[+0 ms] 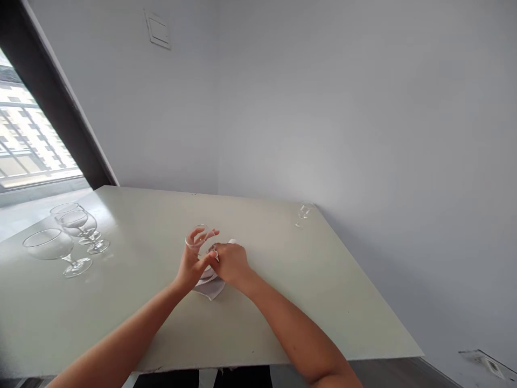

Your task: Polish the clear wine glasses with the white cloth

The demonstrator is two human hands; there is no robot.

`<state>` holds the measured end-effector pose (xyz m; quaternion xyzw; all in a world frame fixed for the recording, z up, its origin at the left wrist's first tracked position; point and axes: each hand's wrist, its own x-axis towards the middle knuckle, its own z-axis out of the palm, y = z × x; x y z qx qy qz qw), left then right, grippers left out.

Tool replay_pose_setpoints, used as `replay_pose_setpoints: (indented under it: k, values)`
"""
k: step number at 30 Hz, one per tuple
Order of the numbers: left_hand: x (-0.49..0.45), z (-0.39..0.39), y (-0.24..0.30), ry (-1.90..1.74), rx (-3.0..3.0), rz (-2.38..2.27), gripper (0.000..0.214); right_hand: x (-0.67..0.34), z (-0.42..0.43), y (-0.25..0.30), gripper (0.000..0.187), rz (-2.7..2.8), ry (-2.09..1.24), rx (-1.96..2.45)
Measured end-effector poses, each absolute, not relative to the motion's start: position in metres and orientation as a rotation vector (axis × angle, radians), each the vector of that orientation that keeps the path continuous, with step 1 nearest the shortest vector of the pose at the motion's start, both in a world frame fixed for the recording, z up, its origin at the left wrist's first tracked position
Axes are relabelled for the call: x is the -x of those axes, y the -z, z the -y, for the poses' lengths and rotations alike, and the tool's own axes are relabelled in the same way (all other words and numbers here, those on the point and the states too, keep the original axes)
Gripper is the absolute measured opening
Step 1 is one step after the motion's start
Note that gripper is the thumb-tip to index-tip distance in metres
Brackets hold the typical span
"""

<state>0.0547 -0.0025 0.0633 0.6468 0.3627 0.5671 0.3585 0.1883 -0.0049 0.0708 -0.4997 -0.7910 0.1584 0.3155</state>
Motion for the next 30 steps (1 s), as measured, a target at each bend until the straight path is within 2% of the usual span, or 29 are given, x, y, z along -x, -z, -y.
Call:
replay_pose_setpoints:
  k: [4, 8, 10, 17, 30]
  values:
    - [-0.059, -0.003, -0.041, -1.304, -1.754, -0.963, 0.081, -0.200, -0.029, -0.063, 0.020, 1.920, -0.496, 1.469]
    - [-0.066, -0.005, -0.014, -0.828, -2.025, -1.205, 0.071, -0.261, -0.075, -0.057, 0.028, 1.475, -0.385, 1.756]
    - [-0.069, -0.002, -0.007, -0.707, -2.155, -1.239, 0.063, -0.298, -0.093, -0.052, 0.028, 1.358, -0.343, 1.848]
    - [-0.073, 0.001, -0.010, -0.762, -2.173, -1.312, 0.049, -0.373, -0.120, -0.023, 0.028, 1.037, -0.324, 2.084]
    - [-0.070, -0.008, -0.006, -0.855, -1.970, -1.374, 0.036, -0.382, -0.127, -0.023, 0.027, 0.970, -0.340, 2.089]
